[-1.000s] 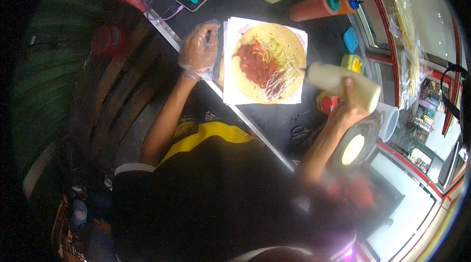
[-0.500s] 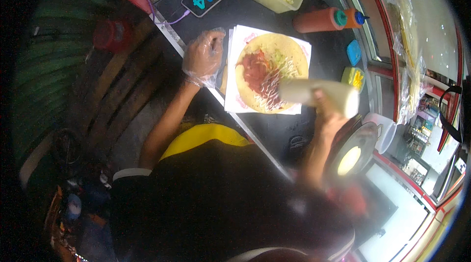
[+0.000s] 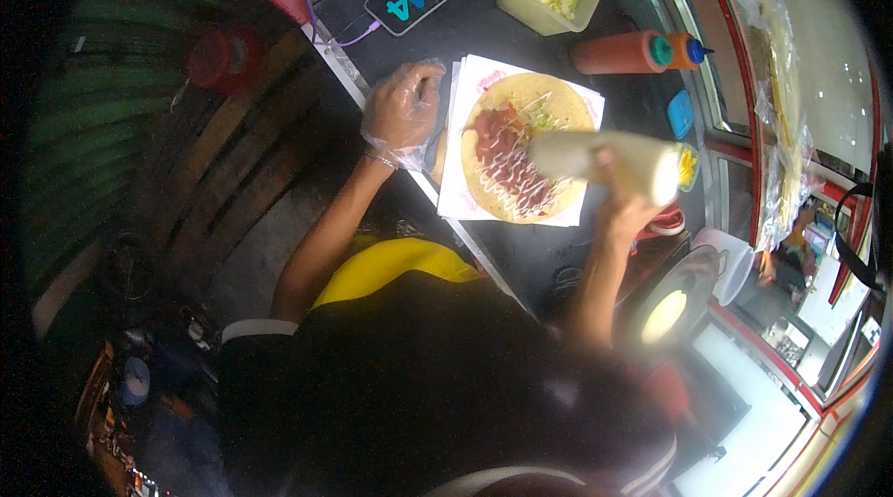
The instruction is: The person cooks a crepe on a flat griddle, then transfers it to a paper wrapper. They add shredded lettuce, shredded meat, and drizzle two sauces over the crepe. The person folds the crepe in the wrapper and prepares to serve it.
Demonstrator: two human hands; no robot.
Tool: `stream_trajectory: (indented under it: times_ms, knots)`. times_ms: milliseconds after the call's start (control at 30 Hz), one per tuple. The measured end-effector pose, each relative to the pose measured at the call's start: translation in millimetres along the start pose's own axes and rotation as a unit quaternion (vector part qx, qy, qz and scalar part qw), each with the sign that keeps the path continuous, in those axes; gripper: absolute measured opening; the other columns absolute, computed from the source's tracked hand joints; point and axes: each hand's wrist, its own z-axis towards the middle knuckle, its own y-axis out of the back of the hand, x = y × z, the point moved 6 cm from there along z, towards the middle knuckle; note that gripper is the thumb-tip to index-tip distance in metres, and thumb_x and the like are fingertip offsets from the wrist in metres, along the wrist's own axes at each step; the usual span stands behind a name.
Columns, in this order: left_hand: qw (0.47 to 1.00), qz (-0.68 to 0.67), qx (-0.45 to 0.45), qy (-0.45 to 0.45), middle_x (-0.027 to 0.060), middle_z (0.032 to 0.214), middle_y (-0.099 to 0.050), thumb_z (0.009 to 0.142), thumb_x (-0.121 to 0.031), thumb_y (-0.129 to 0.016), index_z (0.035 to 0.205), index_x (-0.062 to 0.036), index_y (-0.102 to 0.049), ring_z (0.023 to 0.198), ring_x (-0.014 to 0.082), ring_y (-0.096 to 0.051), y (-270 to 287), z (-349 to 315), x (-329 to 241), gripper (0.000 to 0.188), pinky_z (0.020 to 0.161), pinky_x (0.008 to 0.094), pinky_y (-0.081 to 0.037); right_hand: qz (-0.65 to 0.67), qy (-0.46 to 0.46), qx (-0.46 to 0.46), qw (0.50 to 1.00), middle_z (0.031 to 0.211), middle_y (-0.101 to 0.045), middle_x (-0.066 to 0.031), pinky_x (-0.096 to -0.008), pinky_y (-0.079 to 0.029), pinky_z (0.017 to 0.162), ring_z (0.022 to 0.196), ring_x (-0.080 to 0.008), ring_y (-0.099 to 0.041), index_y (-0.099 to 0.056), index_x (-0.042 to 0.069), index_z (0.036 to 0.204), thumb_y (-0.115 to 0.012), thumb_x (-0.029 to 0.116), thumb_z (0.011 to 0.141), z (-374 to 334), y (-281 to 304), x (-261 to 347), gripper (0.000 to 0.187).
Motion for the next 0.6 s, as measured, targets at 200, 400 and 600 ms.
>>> stream_trajectory:
  times_ms: [200, 400, 600]
  knots:
    - [1.000, 0.022, 0.015, -0.012, 0.0142, 0.117, -0.083, 0.104, -0.012, -0.075, 0.117, -0.0102, -0.078, 0.101, 0.0351, -0.081, 0, 2, 1, 0.013, 0.086, 0.0446, -0.063, -0.043, 0.039, 0.077, 0.995, 0.110, -0.079, -0.0123, -0.0395, -0.060, 0.091, 0.097, -0.0243, -0.075, -0.074, 0.000, 0.123, -0.102, 0.014, 0.081, 7, -20, 11, 0.053]
    - [1.000, 0.012, 0.028, 0.000, 0.0141, 0.115, -0.083, 0.102, -0.008, -0.077, 0.117, -0.0101, -0.078, 0.097, 0.0349, -0.082, -2, 3, 2, 0.016, 0.085, 0.0438, -0.064, -0.031, 0.038, 0.090, 0.995, 0.106, -0.080, -0.0127, -0.0387, -0.061, 0.091, 0.093, -0.0231, -0.076, -0.077, -0.003, 0.115, -0.099, 0.010, 0.083, 7, -34, 15, 0.042]
    - [0.999, 0.018, 0.011, -0.028, 0.0144, 0.116, -0.084, 0.103, -0.009, -0.077, 0.118, -0.0105, -0.078, 0.099, 0.0338, -0.082, 0, 1, 0, 0.016, 0.085, 0.0438, -0.064, -0.061, 0.041, 0.123, 0.990, 0.105, -0.081, -0.0127, -0.0375, -0.062, 0.090, 0.092, -0.0222, -0.076, -0.077, -0.002, 0.116, -0.101, 0.013, 0.081, 2, -44, 13, 0.045]
